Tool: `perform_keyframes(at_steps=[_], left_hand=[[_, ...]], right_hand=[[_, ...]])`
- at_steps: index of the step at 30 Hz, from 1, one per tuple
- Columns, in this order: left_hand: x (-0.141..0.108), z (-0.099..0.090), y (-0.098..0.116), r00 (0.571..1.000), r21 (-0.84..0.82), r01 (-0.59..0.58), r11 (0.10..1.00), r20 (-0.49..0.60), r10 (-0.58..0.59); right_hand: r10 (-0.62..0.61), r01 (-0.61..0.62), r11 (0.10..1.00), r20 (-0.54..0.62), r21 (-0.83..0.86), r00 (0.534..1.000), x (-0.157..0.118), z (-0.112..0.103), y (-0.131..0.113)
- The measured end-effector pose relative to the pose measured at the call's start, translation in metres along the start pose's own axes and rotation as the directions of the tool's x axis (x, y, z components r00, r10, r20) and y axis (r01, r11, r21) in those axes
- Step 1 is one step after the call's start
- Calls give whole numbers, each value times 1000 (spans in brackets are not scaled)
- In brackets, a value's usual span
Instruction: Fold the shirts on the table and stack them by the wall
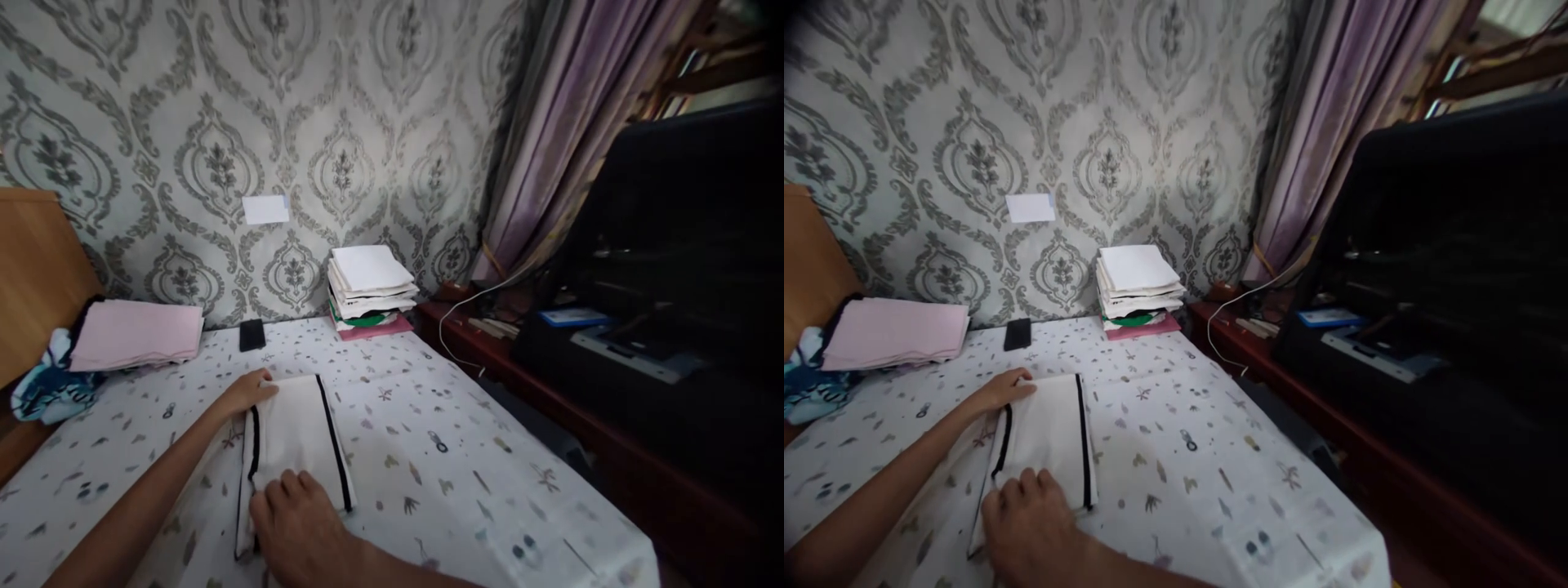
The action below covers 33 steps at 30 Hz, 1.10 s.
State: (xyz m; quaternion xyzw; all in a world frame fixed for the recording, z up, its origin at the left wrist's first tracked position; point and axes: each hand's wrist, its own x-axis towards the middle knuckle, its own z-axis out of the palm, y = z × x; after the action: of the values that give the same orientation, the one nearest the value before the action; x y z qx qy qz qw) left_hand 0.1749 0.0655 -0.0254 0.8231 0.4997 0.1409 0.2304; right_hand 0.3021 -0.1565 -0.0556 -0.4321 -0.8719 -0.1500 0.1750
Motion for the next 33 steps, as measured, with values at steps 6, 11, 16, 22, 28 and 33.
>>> perform_keyframes(at_steps=[6, 11, 16, 22, 28, 33], left_hand=[[-5, -12, 3, 994, -178, -54, 983, 88, 71], [-17, -28, 9, 954, -539, 184, 822, 298, -19], [-20, -41, 20, 964, -757, 249, 604, 256, -75], [-17, -40, 47, 980, -851, 158, 500, 196, 23], [-8, -15, 75, 928, -773, 142, 618, 322, 190], [15, 9, 93, 962, -568, 99, 817, 263, 66]], right_hand=[[57, -58, 998, 45, 22, 997, -4, -11, 6], [275, -249, 834, 20, 492, 961, -17, -63, 46], [650, -263, 171, 92, 950, 754, -24, -100, 104], [758, -102, -375, 368, 922, 538, -36, -104, 140], [783, -94, -532, 532, 841, 322, -72, -58, 173], [767, -93, -575, 575, 813, 284, -87, -43, 184]])
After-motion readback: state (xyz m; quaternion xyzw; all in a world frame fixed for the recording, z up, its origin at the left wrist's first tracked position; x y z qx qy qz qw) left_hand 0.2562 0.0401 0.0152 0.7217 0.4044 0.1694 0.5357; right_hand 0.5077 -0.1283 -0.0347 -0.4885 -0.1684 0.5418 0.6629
